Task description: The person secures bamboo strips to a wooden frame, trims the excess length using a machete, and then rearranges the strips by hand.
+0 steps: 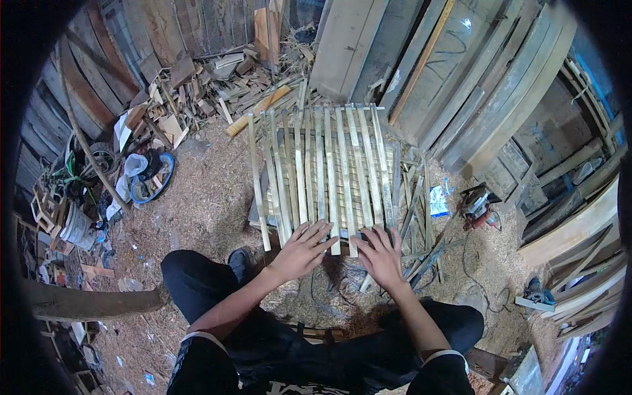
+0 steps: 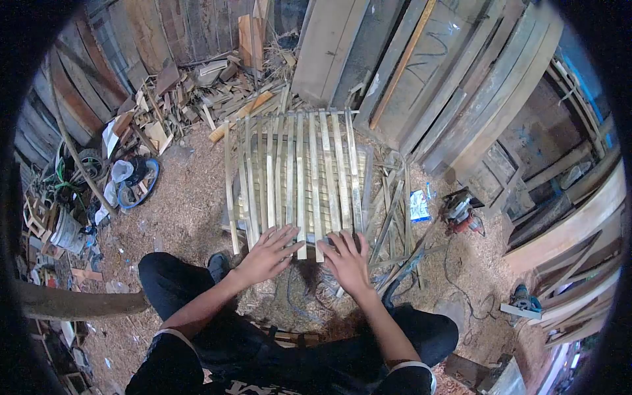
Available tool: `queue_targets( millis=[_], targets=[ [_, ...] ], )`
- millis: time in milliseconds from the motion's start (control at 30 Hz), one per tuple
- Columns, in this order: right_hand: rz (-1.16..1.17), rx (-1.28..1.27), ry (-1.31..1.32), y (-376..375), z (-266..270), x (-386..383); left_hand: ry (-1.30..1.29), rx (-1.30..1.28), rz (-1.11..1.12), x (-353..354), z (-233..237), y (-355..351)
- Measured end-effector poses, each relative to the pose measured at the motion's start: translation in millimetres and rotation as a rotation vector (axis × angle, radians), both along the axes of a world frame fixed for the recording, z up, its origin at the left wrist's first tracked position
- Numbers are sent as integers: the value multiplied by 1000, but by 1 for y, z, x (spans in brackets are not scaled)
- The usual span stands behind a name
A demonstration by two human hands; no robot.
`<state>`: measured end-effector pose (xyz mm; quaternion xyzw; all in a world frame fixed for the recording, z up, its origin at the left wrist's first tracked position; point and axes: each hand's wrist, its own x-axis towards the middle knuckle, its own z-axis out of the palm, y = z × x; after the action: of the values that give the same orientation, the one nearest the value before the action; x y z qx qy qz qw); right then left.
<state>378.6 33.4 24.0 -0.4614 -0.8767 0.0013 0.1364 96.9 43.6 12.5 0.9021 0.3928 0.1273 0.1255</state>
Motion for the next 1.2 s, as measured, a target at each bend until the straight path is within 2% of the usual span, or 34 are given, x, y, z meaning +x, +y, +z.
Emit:
queue_targets(
  millis=[233,433,600,933,1100,1200],
  targets=[
    [-17,-86,59,-2,7,-4,-20,-65,22,-6,6,1],
    [13,-60,92,-6,8,-18,65,55,2,-4,-7,0],
    [105,-98,115,-11,4,-31,-58,47,40,-8,-1,1],
    [78,-79,107,-7,-5,-44,-26,3,163,-40,-5,-3],
    [203,-35,39,-11,-13,-62,-43,-27,157,-45,-3,-5],
    [187,0,68,-6,-17,-65,-11,6,144,-46,-3,-8]
  ],
)
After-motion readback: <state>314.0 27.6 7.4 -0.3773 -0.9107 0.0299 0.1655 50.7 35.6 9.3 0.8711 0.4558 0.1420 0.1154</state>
